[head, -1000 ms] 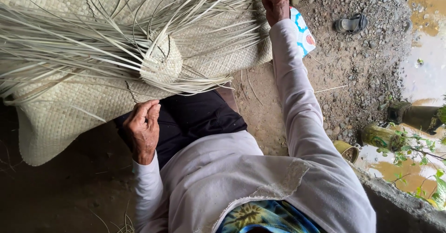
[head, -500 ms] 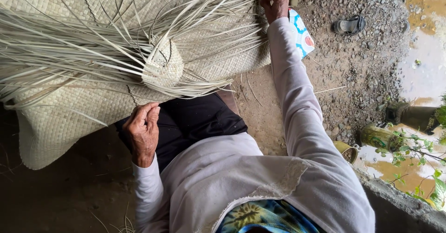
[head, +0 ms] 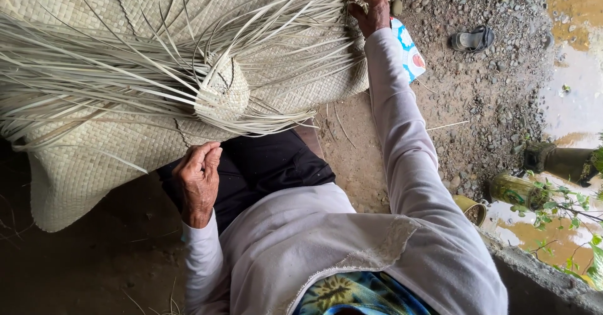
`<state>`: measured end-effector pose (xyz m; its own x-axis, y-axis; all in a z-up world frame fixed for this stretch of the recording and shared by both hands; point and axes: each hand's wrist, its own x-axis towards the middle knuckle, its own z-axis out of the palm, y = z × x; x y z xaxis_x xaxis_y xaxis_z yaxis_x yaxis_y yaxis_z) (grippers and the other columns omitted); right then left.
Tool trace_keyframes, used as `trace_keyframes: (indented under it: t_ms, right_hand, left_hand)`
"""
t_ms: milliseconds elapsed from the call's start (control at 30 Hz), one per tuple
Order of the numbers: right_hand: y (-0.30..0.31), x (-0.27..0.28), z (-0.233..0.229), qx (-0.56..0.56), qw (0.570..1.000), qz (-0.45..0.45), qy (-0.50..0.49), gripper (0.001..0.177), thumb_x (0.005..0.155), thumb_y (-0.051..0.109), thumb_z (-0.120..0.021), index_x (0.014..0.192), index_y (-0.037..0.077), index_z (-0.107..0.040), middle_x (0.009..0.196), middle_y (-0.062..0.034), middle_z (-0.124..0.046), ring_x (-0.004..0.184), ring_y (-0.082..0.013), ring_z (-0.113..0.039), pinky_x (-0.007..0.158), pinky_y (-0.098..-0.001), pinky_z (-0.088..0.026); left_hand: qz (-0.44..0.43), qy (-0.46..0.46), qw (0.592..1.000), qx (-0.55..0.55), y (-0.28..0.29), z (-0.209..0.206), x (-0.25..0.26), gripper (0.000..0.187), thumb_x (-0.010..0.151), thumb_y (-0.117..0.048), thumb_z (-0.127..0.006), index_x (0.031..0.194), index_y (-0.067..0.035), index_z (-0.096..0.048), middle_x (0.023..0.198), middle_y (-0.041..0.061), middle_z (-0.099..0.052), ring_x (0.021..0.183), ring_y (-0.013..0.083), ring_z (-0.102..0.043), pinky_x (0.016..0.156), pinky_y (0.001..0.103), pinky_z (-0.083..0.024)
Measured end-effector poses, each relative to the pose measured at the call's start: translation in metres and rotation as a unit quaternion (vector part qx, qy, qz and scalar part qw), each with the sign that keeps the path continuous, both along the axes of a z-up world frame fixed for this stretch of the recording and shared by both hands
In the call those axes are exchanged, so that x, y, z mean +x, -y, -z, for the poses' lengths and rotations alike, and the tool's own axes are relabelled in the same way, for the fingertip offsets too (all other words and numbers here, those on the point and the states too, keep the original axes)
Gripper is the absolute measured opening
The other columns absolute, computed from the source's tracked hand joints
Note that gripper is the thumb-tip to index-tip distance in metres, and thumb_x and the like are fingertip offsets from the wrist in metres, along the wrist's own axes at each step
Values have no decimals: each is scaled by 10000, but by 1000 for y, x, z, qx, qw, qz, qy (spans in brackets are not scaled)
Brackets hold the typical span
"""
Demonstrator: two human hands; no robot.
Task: The person is weaving thin natural fiber strips into a large mat, using their hands to interlace the material.
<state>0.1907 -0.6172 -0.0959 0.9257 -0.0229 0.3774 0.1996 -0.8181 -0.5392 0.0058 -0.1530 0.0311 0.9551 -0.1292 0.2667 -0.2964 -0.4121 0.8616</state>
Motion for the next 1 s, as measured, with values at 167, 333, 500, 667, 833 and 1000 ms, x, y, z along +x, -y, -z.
trace_keyframes:
  t_ms: [167,333,500,667,833,1000]
  right_hand:
    - [-13,-8,-27,-123,951,276,70,219,828,359,-627,1046,344,-612,1183,-17,-401,960,-260,-473,635,-385,-477]
    - [-42,-15,-58,-152,975,27,157,62,819,94,-668,829,152,-687,891,-18,-557,821,-198,-478,601,-333,-416]
    - [-43,-12,-42,-181,978,-50,85,33,848,119,-692,863,145,-681,875,-26,-507,784,-210,-424,565,-338,-415]
    - [-46,-14,-44,-107,985,-89,106,53,856,104,-694,875,153,-685,872,-39,-488,801,-226,-438,640,-362,-386]
    - [-44,-6,-44,-134,976,-121,119,64,855,131,-723,900,171,-701,876,-40,-483,779,-230,-425,603,-365,-382]
    - [-43,-1,-41,-144,970,-167,102,112,844,136,-756,939,167,-705,910,-40,-480,798,-240,-426,630,-375,-375]
  left_hand:
    - [0,-4,1000,-16,0,0,-1,93,906,-5,-573,927,78,-608,837,147,-611,750,230,-609,674,295,-512]
    - [5,-6,1000,0,2,-1,0,97,907,-30,-583,929,55,-624,825,129,-619,708,211,-598,593,282,-477]
    - [5,-4,1000,-8,2,-1,-2,102,902,-26,-581,930,67,-612,837,138,-613,742,224,-613,662,289,-516]
    - [4,-10,1000,-8,-2,1,-3,98,906,-12,-570,933,73,-611,839,146,-620,733,231,-608,660,296,-513]
    - [9,-4,1000,-3,0,-2,-1,95,902,-17,-577,928,67,-611,833,137,-621,735,227,-612,661,293,-510]
    - [13,-10,1000,-8,1,-1,-3,94,893,-13,-586,936,67,-607,851,140,-616,731,216,-614,629,279,-518]
